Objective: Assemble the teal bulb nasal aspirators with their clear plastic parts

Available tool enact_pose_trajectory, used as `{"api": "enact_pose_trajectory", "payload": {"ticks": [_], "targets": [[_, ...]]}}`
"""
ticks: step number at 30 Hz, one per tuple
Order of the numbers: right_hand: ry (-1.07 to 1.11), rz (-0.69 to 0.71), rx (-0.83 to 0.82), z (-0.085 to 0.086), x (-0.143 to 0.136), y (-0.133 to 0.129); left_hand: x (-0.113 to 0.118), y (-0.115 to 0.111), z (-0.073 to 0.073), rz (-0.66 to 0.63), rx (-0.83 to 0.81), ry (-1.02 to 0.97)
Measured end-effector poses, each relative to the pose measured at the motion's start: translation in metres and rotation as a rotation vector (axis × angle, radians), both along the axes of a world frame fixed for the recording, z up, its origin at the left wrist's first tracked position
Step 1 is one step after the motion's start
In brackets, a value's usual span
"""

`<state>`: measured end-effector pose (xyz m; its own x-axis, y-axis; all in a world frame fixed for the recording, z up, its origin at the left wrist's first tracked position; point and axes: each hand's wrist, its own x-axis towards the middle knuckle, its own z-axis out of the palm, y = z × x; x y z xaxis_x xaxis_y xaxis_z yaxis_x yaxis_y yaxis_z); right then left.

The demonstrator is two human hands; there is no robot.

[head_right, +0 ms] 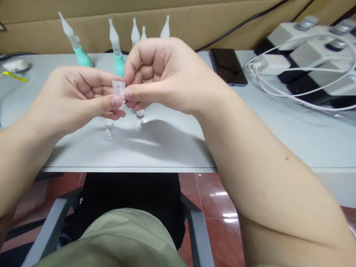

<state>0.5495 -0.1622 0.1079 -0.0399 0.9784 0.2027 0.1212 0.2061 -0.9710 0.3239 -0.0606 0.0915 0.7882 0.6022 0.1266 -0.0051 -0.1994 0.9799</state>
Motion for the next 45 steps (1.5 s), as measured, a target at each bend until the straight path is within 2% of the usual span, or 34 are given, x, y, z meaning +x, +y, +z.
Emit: {"api": "enact_pose_trajectory", "payload": {"ticks": [4,9,14,29,36,45], "targets": [[0.054,0.05,-0.004,-0.004,0.003,0.006,0.0,-0.001,0.006,-0.003,0.02,0.069],[0.053,0.086,-0.019,-0.005,0.003,0.007,0.001,-0.001,0.003,-0.016,-0.027,-0.004],[0.037,0.064,-0.013,-0.003,0.0,0.006,0.001,-0.002,0.002,-0.015,-0.051,-0.027],[0.035,0.088,0.032,-0.005,0.003,0.004,-0.002,0.001,0.0,-0.041,0.019,-0.017],[-0.061,0.065,0.022,-0.004,0.001,0.003,-0.002,0.002,-0.001,-0.028,-0.001,-0.039],[-0.083,0.042,0.078,-0.005,-0.007,-0.005,-0.001,-0.008,0.013,0.006,-0.03,-0.016]]}}
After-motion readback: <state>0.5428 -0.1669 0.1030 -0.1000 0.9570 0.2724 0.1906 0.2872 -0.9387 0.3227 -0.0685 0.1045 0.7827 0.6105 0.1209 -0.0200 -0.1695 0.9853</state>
